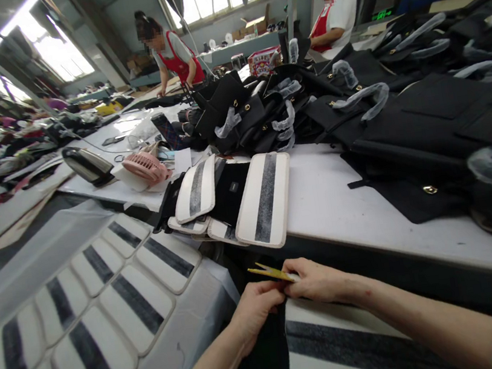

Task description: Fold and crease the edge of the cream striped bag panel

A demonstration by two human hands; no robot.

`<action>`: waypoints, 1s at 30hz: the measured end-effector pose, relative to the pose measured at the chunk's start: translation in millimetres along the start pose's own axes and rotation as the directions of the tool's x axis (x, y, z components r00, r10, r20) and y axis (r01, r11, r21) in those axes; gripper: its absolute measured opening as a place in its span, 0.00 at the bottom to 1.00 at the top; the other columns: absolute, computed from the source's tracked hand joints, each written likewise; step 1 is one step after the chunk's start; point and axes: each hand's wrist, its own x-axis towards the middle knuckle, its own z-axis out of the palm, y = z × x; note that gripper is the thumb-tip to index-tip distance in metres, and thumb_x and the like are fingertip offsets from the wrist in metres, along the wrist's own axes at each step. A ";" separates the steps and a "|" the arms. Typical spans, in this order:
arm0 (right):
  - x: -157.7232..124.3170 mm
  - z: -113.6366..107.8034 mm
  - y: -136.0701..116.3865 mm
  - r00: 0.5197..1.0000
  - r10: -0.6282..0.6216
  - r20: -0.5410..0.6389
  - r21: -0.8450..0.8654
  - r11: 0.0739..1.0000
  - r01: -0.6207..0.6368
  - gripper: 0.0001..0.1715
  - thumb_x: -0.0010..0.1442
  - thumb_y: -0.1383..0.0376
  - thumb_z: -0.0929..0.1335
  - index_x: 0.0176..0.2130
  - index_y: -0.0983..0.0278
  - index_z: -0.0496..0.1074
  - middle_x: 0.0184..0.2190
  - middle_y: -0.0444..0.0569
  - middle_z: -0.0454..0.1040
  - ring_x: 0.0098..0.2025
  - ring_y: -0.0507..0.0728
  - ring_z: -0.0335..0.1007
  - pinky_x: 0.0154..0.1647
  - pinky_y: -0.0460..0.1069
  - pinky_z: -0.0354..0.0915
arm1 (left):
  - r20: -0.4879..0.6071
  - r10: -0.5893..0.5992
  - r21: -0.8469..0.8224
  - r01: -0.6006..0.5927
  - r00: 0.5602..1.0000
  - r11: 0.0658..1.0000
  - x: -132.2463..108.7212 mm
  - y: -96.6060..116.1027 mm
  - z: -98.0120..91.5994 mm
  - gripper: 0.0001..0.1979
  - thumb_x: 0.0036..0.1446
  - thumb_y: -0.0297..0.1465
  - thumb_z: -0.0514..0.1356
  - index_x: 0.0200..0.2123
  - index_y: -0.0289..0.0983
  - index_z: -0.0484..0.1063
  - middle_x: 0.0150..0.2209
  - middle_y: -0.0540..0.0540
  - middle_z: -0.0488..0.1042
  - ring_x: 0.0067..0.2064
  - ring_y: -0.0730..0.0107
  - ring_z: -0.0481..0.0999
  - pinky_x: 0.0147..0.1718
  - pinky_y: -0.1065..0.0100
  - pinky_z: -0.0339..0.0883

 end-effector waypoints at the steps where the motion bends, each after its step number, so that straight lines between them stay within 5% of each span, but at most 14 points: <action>1: -2.3 1.7 -1.1 1.000 -0.008 -0.001 -0.012 1.000 0.008 0.10 0.48 0.68 0.67 0.34 0.64 0.69 0.32 0.45 0.73 0.34 0.54 0.67 0.30 0.46 0.56 | 0.004 0.024 0.014 -0.024 1.000 1.000 -1.2 -0.9 1.2 0.16 0.46 0.27 0.58 0.38 0.35 0.81 0.26 0.50 0.74 0.30 0.70 0.65 0.32 0.69 0.55; 8: -8.9 14.9 -3.7 0.988 -0.124 -0.094 -0.179 0.978 0.105 0.08 0.58 0.61 0.64 0.38 0.62 0.65 0.37 0.49 0.71 0.38 0.58 0.68 0.37 0.50 0.57 | -0.151 0.269 0.132 -0.250 0.951 0.959 -1.9 -13.7 9.3 0.12 0.50 0.27 0.58 0.38 0.35 0.78 0.39 0.46 0.79 0.44 0.58 0.76 0.46 0.63 0.66; 13: -9.0 6.1 -4.7 0.994 -0.086 -0.061 -0.189 0.979 0.073 0.12 0.55 0.60 0.68 0.40 0.61 0.70 0.38 0.49 0.75 0.38 0.59 0.71 0.34 0.48 0.59 | -0.146 0.203 0.143 -0.183 0.968 0.973 -2.3 -23.6 10.2 0.16 0.57 0.38 0.59 0.42 0.34 0.79 0.42 0.44 0.80 0.49 0.52 0.75 0.53 0.59 0.64; 18: -44.1 -35.5 16.6 0.959 -0.003 -0.284 -0.154 0.987 -0.042 0.24 0.51 0.51 0.73 0.44 0.61 0.71 0.38 0.46 0.76 0.39 0.57 0.71 0.34 0.47 0.61 | -0.178 0.084 0.075 -0.072 0.980 0.995 -2.5 -30.5 7.9 0.29 0.51 0.49 0.64 0.50 0.36 0.76 0.49 0.44 0.78 0.55 0.49 0.72 0.57 0.58 0.61; 23: -89.5 -104.9 64.0 0.814 0.122 -0.568 -0.113 0.968 -0.224 0.36 0.58 0.48 0.69 0.58 0.64 0.60 0.45 0.53 0.73 0.45 0.61 0.69 0.43 0.52 0.63 | -0.136 -0.038 -0.093 0.026 0.990 0.995 -0.3 -31.6 21.8 0.30 0.51 0.50 0.64 0.52 0.40 0.72 0.50 0.46 0.77 0.54 0.52 0.73 0.49 0.61 0.69; 26: -92.6 -136.5 87.9 0.757 0.152 -0.635 -0.122 0.948 -0.293 0.39 0.59 0.52 0.70 0.62 0.66 0.57 0.53 0.58 0.68 0.53 0.65 0.65 0.53 0.55 0.60 | -0.213 -0.006 -0.125 -0.021 0.977 0.992 6.5 -35.1 31.0 0.27 0.47 0.51 0.65 0.45 0.40 0.75 0.52 0.47 0.77 0.57 0.51 0.71 0.57 0.57 0.64; 30: -74.9 -151.1 98.6 0.724 0.122 -0.679 -0.162 0.937 -0.310 0.31 0.60 0.63 0.69 0.61 0.61 0.61 0.59 0.56 0.60 0.59 0.68 0.56 0.60 0.61 0.52 | -0.245 0.032 -0.103 -0.058 0.969 0.993 14.3 -41.6 29.3 0.26 0.46 0.53 0.65 0.44 0.43 0.75 0.54 0.49 0.75 0.60 0.50 0.68 0.65 0.52 0.52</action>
